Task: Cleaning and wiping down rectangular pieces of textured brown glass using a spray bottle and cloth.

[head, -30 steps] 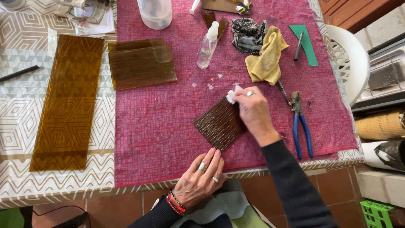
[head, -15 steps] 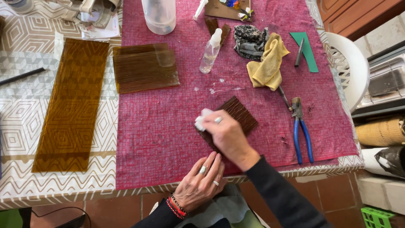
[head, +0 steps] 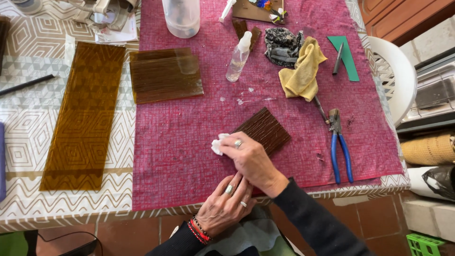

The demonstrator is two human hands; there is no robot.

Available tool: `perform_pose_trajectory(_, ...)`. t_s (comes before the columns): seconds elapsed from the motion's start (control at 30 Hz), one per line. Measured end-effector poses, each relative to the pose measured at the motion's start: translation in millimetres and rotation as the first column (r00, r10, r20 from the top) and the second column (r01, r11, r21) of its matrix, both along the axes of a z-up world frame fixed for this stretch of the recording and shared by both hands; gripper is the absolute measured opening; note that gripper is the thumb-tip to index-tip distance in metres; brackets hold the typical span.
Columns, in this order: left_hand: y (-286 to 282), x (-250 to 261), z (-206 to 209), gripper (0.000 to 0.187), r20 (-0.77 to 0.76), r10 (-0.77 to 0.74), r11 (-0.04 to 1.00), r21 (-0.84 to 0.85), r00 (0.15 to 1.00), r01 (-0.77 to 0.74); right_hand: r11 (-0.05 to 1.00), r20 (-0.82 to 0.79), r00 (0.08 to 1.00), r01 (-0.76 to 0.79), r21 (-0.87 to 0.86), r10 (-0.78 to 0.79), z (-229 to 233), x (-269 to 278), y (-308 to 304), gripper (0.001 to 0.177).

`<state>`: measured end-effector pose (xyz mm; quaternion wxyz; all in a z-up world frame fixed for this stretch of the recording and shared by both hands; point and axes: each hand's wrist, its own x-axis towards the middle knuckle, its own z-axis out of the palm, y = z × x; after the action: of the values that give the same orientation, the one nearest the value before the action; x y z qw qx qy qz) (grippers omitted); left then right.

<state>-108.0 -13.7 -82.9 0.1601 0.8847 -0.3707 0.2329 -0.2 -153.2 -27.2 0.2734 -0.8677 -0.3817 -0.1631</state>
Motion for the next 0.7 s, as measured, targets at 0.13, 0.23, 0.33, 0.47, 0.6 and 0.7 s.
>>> perform_pose_trajectory(0.13, -2.3, 1.4, 4.1, 0.048, 0.02, 0.023, 1.0, -0.005, 1.0, -0.023, 0.977, -0.011, 0.978, 0.209, -0.031, -0.21, -26.6, 44.4, -58.7, 0.013)
perform_pose_trajectory(0.23, -2.8, 1.2, 2.6, 0.048, 0.038, 0.024, 1.0, -0.004, 0.999, -0.024, 0.918, 0.007, 0.918, 0.397, -0.014, -0.397, -31.0, 47.9, -64.8, 0.011)
perform_pose_trajectory(0.33, -3.2, 1.3, -3.4, 0.049, 0.006, 0.016, 0.999, -0.033, 1.0, -0.016, 0.925, 0.012, 0.925, 0.379, -0.002, -0.379, -28.5, 17.8, -30.2, 0.013)
perform_pose_trajectory(0.47, -2.6, 1.9, -2.6, 0.047, -0.003, -0.021, 1.0, -0.017, 1.0, 0.021, 0.966, -0.016, 0.966, 0.258, 0.021, -0.258, -16.4, -5.8, -28.1, 0.021)
perform_pose_trajectory(0.6, -2.9, 1.5, 4.5, 0.046, 0.019, 0.001, 1.0, 0.005, 1.0, -0.002, 0.879, -0.067, 0.88, 0.473, 0.05, -0.47, -24.6, 18.2, -77.7, 0.014)
perform_pose_trajectory(0.7, -4.0, 0.0, -0.7, 0.044, 0.03, 0.002, 1.0, -0.029, 1.0, -0.001, 0.888, -0.024, 0.889, 0.459, 0.043, -0.458, -30.5, -4.1, -51.7, 0.019)
